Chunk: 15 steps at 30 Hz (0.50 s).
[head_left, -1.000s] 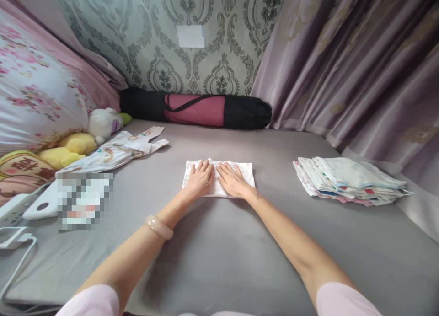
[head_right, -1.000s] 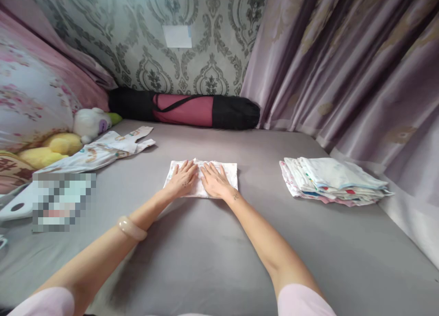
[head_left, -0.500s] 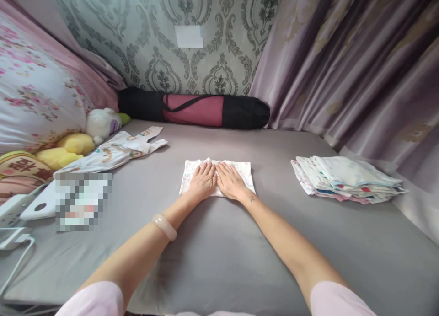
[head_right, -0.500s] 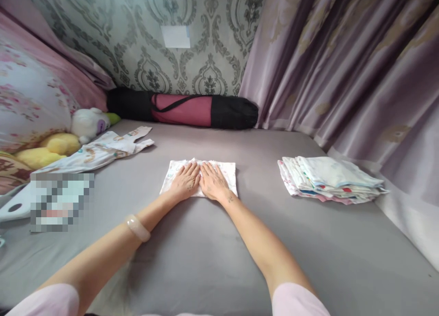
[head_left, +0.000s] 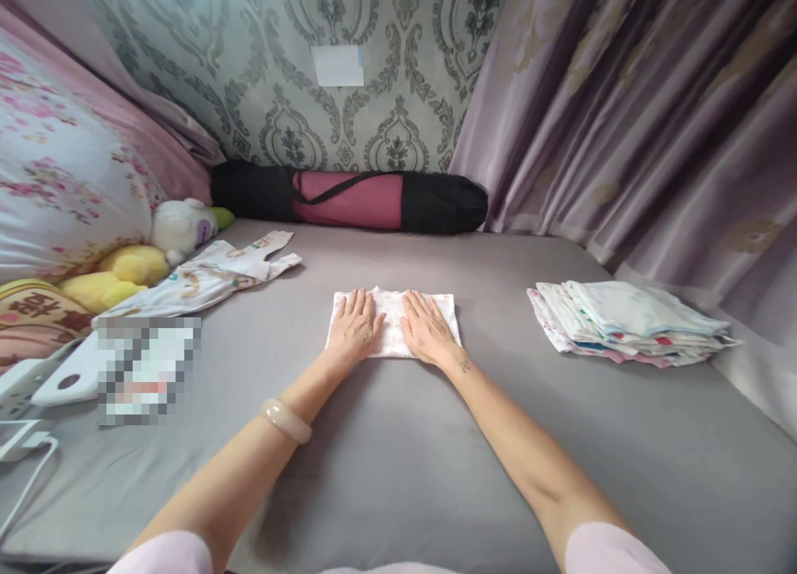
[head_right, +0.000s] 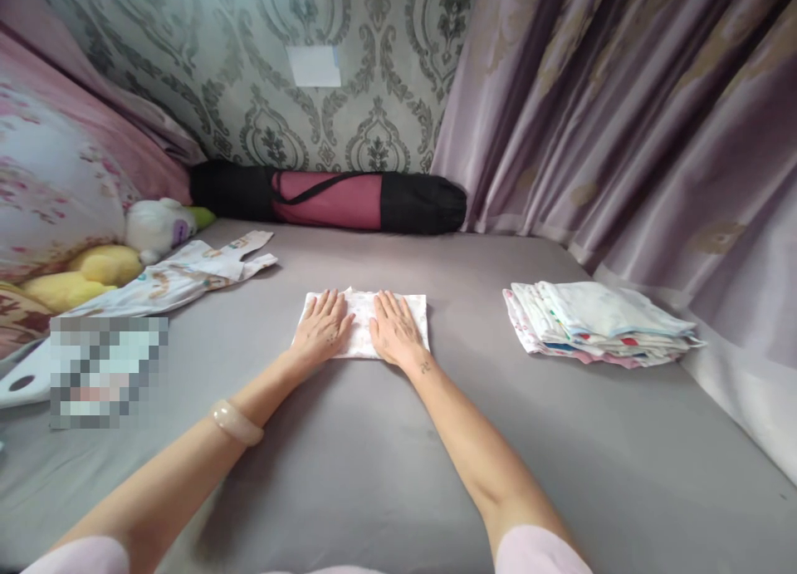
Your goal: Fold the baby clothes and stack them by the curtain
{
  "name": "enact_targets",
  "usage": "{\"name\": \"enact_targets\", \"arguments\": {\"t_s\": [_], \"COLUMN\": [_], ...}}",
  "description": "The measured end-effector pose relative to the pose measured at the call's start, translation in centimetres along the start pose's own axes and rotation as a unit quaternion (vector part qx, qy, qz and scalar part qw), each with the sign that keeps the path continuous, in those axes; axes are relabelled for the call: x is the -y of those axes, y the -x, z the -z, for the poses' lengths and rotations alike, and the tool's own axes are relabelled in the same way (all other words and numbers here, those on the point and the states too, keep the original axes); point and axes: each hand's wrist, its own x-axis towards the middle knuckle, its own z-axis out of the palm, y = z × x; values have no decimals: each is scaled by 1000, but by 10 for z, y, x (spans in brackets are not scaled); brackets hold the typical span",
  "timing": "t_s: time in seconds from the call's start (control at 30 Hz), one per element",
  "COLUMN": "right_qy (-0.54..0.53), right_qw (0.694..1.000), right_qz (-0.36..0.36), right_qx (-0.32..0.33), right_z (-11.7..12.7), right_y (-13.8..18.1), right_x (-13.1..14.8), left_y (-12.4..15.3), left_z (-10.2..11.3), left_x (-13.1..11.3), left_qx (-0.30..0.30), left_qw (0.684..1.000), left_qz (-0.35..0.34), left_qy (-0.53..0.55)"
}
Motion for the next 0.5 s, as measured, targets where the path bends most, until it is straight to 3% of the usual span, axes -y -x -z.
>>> {"name": "enact_targets", "arguments": {"t_s": [0.3,0.5], "right_qy": [-1,23], "right_qw": [999,992], "right_qz": [-43,-127], "right_qx": [8,-3], "right_z": [2,2], "right_y": [3,5], "right_x": [-1,-10], "left_y": [0,2], "left_z": [-5,-1], "left_x": [9,14], "left_qx": [12,5], "left_qw": [999,998], "left_qz": [26,60], "left_qy": [20,12]}}
